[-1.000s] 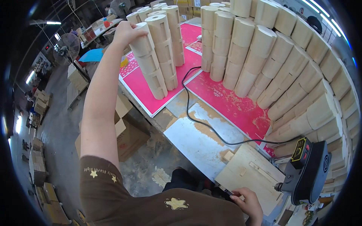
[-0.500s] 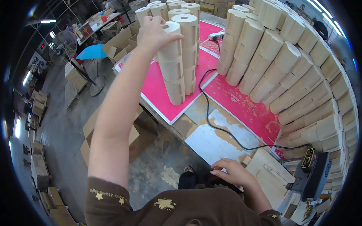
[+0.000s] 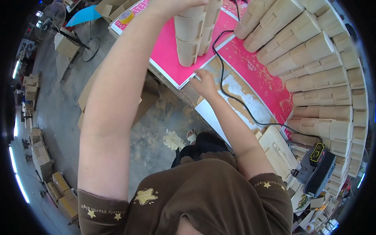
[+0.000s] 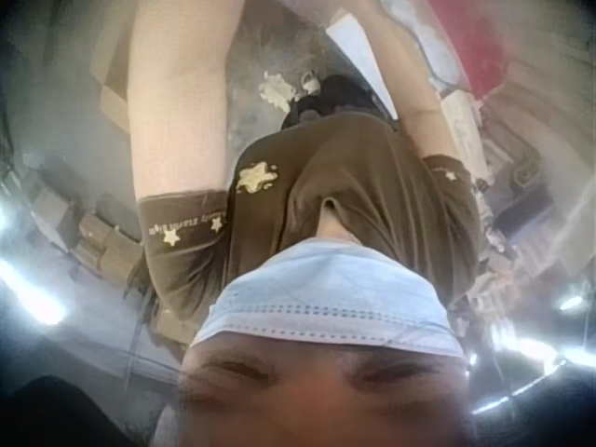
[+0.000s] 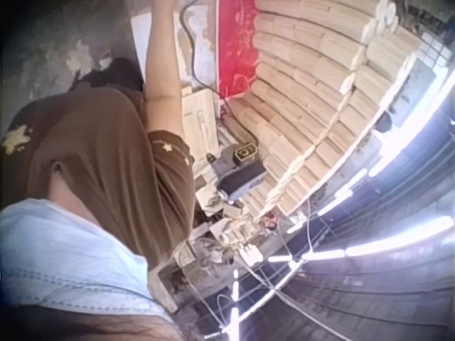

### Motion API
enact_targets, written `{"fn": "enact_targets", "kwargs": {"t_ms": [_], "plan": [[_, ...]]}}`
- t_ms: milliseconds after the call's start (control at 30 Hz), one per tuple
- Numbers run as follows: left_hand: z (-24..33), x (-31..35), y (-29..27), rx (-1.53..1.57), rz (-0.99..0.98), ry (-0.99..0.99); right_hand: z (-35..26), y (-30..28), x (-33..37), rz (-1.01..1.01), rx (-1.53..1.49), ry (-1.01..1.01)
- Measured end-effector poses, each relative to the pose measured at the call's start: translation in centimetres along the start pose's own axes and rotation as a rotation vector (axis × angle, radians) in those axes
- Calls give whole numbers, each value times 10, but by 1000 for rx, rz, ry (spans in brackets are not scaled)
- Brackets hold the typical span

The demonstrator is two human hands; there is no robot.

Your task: Creating slots in cylindrical wood pieces using a specialized slotting machine.

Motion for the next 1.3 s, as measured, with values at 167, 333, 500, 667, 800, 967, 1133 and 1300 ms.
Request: {"fn": "enact_targets", "kwargs": {"t_ms": [167, 333, 500, 667, 800, 967, 1133, 1300], "plan": [[-7, 4, -1, 125, -44, -21, 17, 23, -32, 267, -125, 32], [-13, 14, 2, 230, -52, -103, 8, 38, -48, 479, -153, -90], [-16, 19, 8, 176, 31, -105, 4, 48, -56, 560, -262, 19], [-11, 12, -7, 99, -23, -41, -8, 53, -61, 592, -408, 25], [-10, 4, -2, 153, -155, -81, 0, 45, -58, 692, -390, 65], [-36, 2, -6, 253, -100, 18, -6, 54, -53, 716, -322, 103], [-27, 4, -6, 281, -84, 78, -9, 51, -51, 678, -366, 129], [-44, 13, -27, 319, -77, 100, -22, 70, -53, 660, -360, 109]]}}
Point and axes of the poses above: each hand's wrist, its own x-axis away from the middle knuckle, its own y-axis out of the palm, z = x × y, the point moved 8 cm from there along -x, towards the middle knuckle, and after that the axes turned 5 degrees about z, right-handed, at the moved point
